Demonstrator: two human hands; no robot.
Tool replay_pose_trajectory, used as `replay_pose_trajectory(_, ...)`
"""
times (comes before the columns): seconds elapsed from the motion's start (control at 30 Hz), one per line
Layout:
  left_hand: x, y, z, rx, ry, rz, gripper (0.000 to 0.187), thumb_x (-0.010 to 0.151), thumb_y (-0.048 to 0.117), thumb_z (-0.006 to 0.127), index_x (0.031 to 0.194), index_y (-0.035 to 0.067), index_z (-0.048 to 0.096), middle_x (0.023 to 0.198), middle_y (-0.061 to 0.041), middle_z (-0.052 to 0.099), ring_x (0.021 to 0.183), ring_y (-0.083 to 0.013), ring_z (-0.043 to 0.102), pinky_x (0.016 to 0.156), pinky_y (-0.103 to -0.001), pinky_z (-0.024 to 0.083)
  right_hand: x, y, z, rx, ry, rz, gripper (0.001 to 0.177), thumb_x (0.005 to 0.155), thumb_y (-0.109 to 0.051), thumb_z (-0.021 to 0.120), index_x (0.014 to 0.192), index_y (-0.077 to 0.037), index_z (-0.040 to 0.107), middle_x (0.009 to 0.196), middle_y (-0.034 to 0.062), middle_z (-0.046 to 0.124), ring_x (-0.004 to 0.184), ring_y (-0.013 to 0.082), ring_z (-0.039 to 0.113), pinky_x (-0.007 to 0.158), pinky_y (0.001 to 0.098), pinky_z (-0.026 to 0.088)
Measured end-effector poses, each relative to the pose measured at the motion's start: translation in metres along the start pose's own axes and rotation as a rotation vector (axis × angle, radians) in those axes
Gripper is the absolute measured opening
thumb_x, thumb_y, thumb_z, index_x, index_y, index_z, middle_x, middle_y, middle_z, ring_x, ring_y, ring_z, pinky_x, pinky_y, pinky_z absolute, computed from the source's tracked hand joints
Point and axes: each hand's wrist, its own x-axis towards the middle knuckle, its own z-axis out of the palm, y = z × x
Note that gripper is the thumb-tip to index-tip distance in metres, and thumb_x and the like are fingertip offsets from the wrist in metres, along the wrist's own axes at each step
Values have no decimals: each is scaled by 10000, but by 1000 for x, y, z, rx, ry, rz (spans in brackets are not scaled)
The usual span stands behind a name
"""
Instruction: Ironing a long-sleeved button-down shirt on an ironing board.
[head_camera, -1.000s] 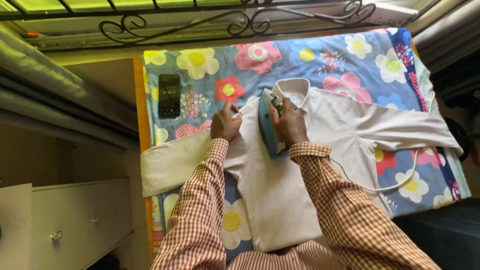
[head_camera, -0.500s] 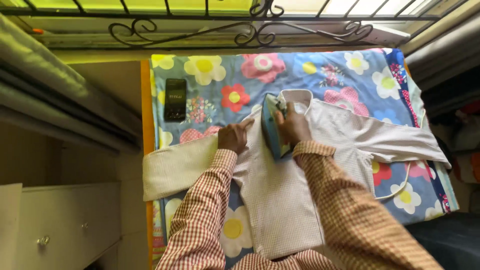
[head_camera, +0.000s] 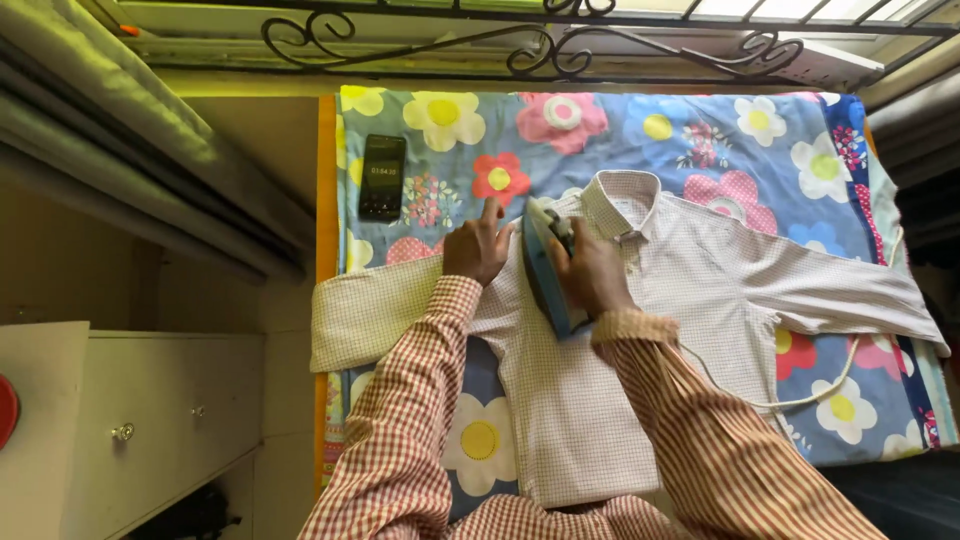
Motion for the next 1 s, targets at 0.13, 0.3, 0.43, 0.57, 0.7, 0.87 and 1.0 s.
replay_pose_trajectory(0.13,-16,-24,-6,105,37,338,191,955,259,665,1102,139,657,804,-129,694,831,-355,683,770,-518,483,38,-5,7,4,65,-131,404,1002,-387,601,1213,-55,510,875,324,696,843,541,675,741,618,523)
replay_pose_trajectory(0.3,-41,-26,-17,193,54,376,222,916,244,669,1109,185,761,878,-87,586,918,-278,548,874,-460,396,20,6,19,63,111,-106,417,985,-366,600,1219,-41,485,824,350,680,789,558,673,694,631,532)
replay_pose_trajectory(0.43,-55,-15,-14,282,71,339,203,981,201,641,1144,222,760,917,-78,583,967,-271,547,947,-438,403,-61,9,13,97,51,-38,395,1022,-357,564,1251,-47,479,768,357,667,718,556,671,615,619,536)
replay_pose_trajectory(0.57,-115,24,-27,363,443,140,214,876,195,644,1061,132,730,1141,-146,688,1055,-310,613,892,-460,458,-142,11,2,92,-157,26,430,1026,-341,506,1371,-103,411,646,270,682,518,419,678,440,517,523)
replay_pose_trajectory(0.7,-193,10,3,-136,249,-499,376,945,396,723,783,57,718,676,-98,721,572,-220,697,547,-365,546,-203,35,6,94,-352,68,549,1007,-321,502,1515,-187,345,709,196,713,489,331,713,431,427,593)
replay_pose_trajectory(0.87,-173,13,13,-784,92,-840,226,841,279,768,820,63,704,625,-75,693,449,-206,577,440,-428,458,-223,26,-8,71,-416,-78,570,973,-322,578,1488,-183,380,715,206,733,574,356,729,547,474,589)
replay_pose_trajectory(1.0,-166,-17,38,-327,227,-650,487,782,295,888,663,-75,596,580,-148,641,490,-251,599,499,-426,519,-218,15,1,-3,-311,-48,564,962,-327,610,1467,-182,402,721,225,720,622,401,707,576,517,560)
